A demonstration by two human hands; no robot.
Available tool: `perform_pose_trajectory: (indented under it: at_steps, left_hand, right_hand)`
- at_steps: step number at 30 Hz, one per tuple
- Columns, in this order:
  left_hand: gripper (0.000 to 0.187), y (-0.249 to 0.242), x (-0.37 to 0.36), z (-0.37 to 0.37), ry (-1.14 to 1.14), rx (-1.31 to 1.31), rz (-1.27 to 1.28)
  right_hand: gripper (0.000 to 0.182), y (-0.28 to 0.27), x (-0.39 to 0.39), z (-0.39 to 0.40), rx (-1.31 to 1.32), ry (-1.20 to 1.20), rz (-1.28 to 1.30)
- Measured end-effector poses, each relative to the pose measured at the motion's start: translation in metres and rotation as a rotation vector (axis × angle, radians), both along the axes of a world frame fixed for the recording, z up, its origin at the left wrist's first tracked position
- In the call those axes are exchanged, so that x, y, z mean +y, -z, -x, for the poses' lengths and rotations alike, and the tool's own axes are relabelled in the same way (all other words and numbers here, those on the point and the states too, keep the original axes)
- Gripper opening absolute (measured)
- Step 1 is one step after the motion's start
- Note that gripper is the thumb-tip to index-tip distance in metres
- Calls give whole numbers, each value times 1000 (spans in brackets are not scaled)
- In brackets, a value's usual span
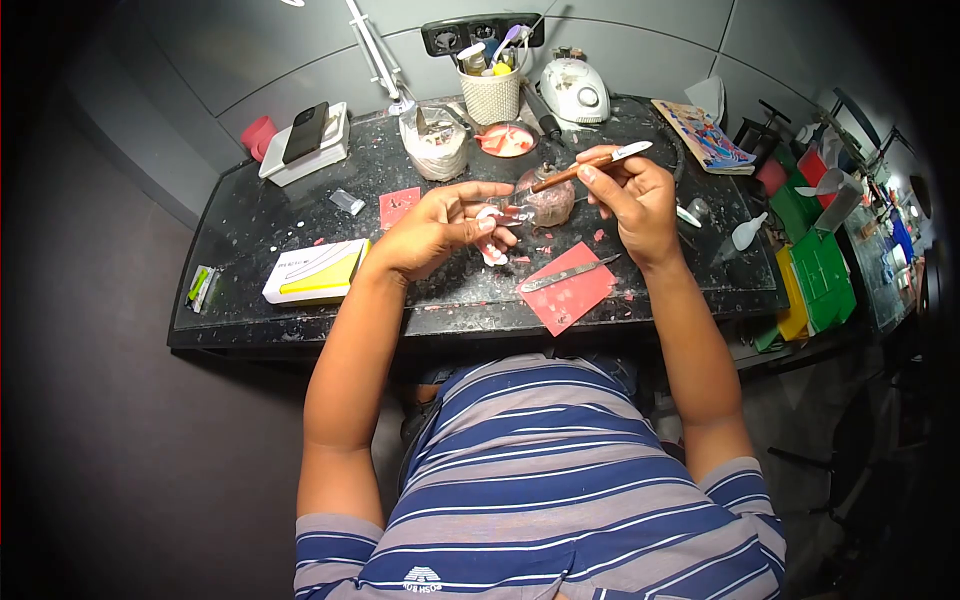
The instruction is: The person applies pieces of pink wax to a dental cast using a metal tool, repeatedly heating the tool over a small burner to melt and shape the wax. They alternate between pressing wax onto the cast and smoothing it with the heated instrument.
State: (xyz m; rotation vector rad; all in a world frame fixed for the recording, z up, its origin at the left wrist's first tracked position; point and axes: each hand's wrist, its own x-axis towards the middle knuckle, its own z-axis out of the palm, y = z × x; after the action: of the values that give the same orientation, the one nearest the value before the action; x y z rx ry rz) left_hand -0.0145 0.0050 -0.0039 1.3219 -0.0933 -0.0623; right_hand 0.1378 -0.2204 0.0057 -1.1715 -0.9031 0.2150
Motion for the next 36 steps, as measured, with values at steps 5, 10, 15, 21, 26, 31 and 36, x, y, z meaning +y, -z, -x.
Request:
perform_pose_trajectory:
  at_steps: [5,10,15,21,26,31,36]
  left_hand:
    - [61,1,1,0,-3,1,-13]
    - [60,-1,-1,0,-18,5,-27]
    - [59,2,1,-1,-17,5,-17]
    - [56,2,2,0,-11,10,-40]
    - [57,1,1,0,-20,16,-52]
    - [57,3,3,-1,-13,-5,-40]
    - [55,4,3,-2,-10,-13,-40]
  right_hand:
    - [18,-1,-2,-1,10,-12,21]
    - [17,3,1,0,-62,10,1]
    - [16,2,1,1,-66,9,-5]
    - [16,1,-2,0,-6,-12,12]
    - [17,0,0,2,2,7,-4]
    - [17,1,-1,1,-2,-2,-3]
    - [15,-1,-4,0,0,10,-5]
